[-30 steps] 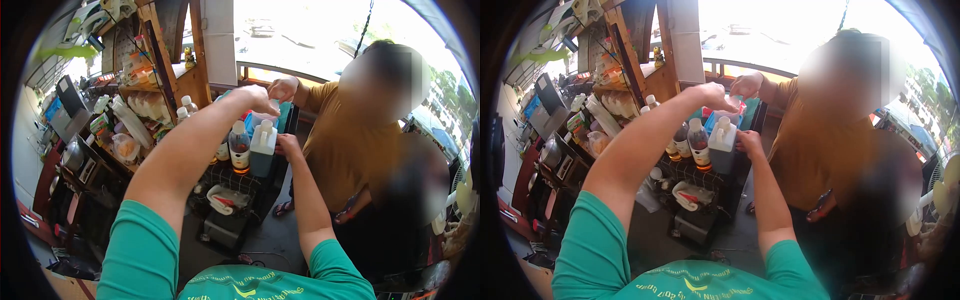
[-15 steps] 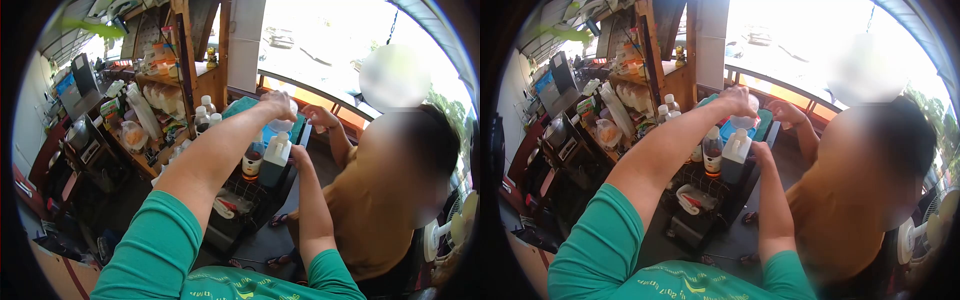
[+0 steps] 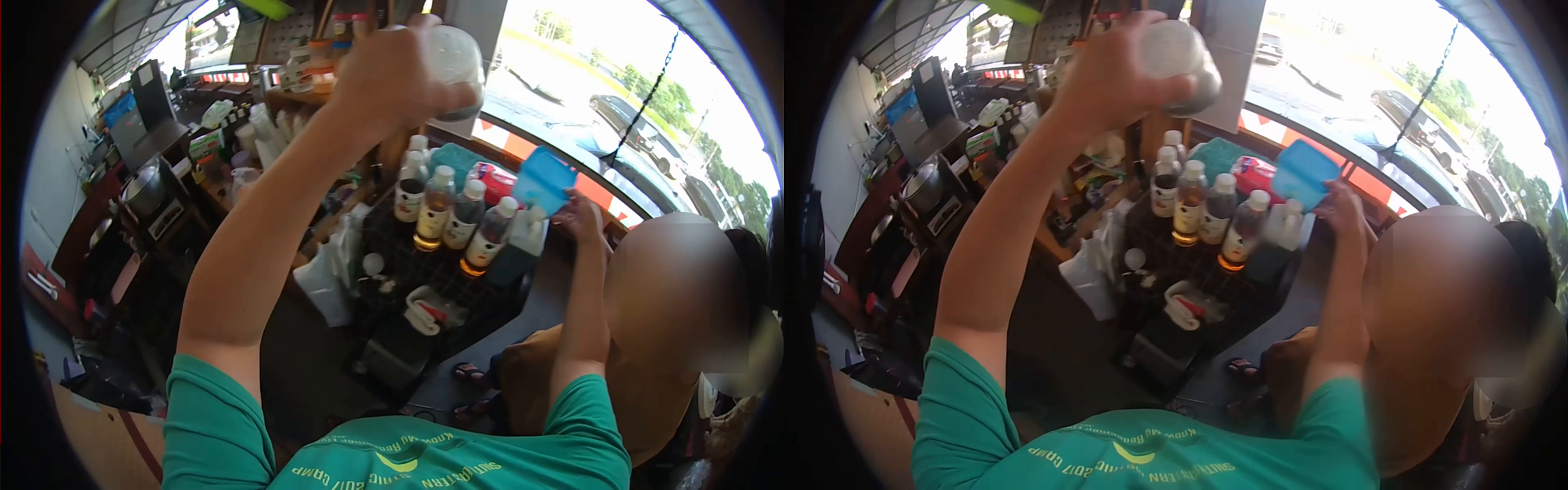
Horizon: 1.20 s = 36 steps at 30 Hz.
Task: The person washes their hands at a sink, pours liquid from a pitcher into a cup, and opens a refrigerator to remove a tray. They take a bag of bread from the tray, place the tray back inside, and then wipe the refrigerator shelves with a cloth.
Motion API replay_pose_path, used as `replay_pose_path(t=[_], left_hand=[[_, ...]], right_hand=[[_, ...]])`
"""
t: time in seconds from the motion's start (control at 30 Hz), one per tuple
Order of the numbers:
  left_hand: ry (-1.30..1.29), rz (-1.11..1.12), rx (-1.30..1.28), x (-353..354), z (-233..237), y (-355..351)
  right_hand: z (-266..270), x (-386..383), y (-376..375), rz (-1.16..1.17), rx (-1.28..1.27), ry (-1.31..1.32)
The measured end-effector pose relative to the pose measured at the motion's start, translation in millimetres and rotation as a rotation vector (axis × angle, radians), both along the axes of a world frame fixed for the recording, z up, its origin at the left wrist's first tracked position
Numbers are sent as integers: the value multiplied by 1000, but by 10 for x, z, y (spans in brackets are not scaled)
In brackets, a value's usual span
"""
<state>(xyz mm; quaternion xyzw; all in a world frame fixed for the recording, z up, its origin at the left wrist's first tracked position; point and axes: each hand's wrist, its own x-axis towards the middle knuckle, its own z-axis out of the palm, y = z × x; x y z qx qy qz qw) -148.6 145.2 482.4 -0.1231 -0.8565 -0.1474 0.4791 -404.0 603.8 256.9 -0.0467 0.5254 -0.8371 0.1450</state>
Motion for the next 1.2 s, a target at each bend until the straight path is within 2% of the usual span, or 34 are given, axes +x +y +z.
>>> replay_pose_path(t=[0.07,0.17,0.3,0.33,0.4,0.47,0.5,0.57,0.63,0.67,0.7,0.73,0.8,0.9,0.97,1.2], left_hand=[[-15,17,30,576,-67,-467],[-155,133,137,1375,-417,-1161],[-385,368,263,2209,-1195,-2024],[-474,440,304,2387,-1384,-2183],[-598,627,336,2684,-1755,-2449],[-646,710,380,2947,-2095,-2729],[-694,774,415,3055,-2232,-2849],[-754,848,468,3244,-2447,-3089],[-837,950,555,3354,-2595,-3280],[-834,965,554,3392,-2651,-3383],[-860,984,581,3426,-2710,-3492],[-887,1004,609,3441,-2767,-3614],[-918,1025,639,3439,-2880,-3884],[-951,1060,686,3387,-3087,-4294],[-964,1084,710,3352,-3220,-4606],[-866,1229,800,3382,-3992,-5624]], right_hand=[[671,1004,-693,-304,-27,150],[926,1077,-396,-378,104,339],[1066,1555,-234,-470,218,582],[1111,1734,-289,-413,53,443],[897,2089,-540,-326,45,521],[737,2598,-1056,-181,-99,370],[593,2836,-1419,-144,-96,409],[438,3274,-2348,-58,-91,288],[-282,3220,-2895,143,-150,191],[-385,3425,-3420,105,-53,82],[-573,3483,-3823,304,-94,-109],[-816,3416,-4271,663,-134,-184],[-1163,3598,-4983,808,-127,-350],[-1612,3640,-5774,957,4,-412],[-1850,3608,-6297,976,238,-321],[-2104,3018,-8119,1151,385,-326]])
